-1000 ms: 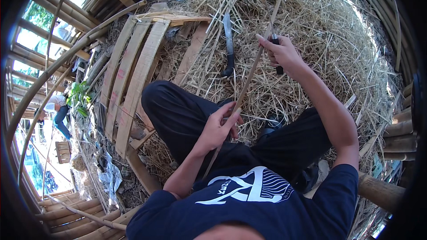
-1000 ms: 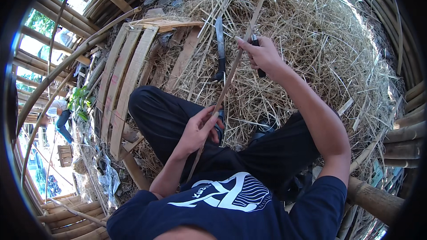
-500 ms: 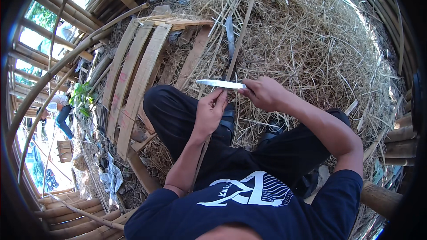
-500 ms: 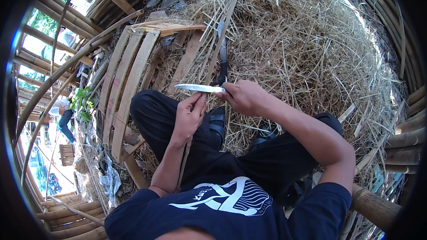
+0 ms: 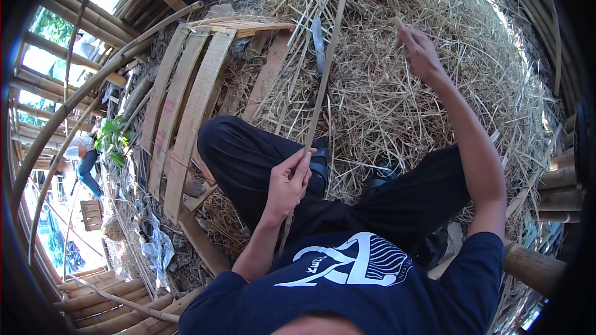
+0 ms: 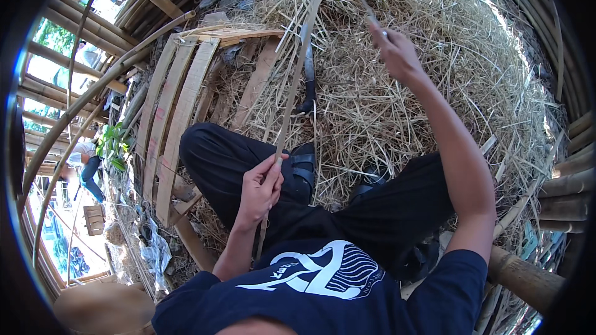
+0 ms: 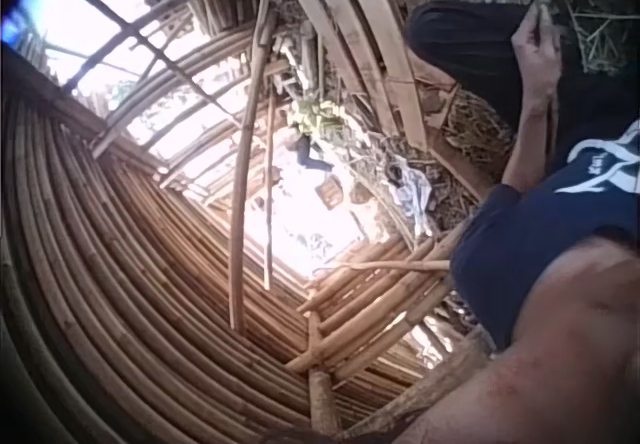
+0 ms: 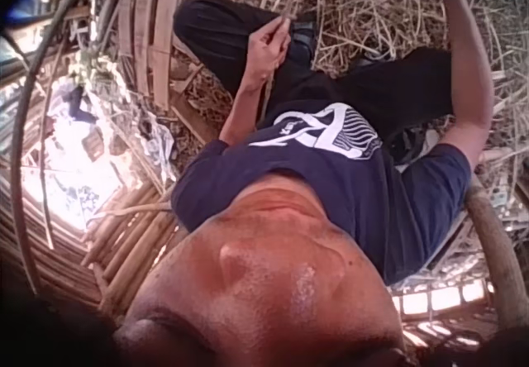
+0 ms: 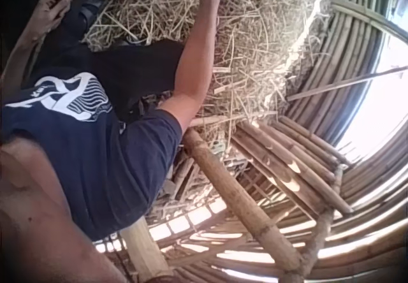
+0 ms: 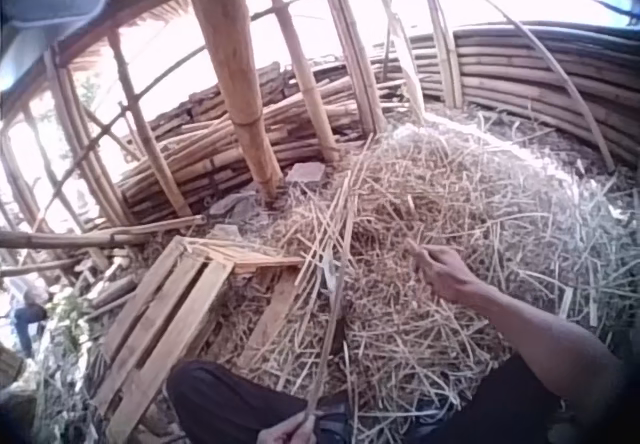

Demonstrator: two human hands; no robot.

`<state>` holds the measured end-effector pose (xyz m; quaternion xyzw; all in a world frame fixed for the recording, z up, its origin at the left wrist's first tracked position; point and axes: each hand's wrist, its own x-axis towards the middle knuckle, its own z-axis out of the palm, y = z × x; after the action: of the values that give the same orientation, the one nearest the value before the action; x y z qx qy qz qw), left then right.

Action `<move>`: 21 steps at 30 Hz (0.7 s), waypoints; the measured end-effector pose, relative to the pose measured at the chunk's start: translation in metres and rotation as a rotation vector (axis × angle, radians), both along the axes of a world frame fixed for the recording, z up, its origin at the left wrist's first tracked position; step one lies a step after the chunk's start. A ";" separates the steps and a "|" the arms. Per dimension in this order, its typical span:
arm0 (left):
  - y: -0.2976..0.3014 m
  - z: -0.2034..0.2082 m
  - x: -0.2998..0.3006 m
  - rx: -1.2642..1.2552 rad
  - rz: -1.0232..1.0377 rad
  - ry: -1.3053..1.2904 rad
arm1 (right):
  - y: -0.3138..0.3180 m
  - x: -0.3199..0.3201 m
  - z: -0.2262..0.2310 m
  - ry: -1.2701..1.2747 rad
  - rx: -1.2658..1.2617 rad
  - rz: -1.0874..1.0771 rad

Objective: The person scrapes and shaves a bamboo strip with a knife, then puts the knife down and splits the strip by hand.

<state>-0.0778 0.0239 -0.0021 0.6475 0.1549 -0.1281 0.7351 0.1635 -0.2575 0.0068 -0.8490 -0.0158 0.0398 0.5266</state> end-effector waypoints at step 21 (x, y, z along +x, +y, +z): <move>-0.033 0.001 0.070 0.149 -0.165 -0.189 | 0.067 -0.087 0.018 0.030 -0.132 0.408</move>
<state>-0.0076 -0.0089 -0.0012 0.7199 0.0403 -0.1144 0.6834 0.0769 -0.1902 0.0252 -0.8601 -0.1769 0.1593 0.4511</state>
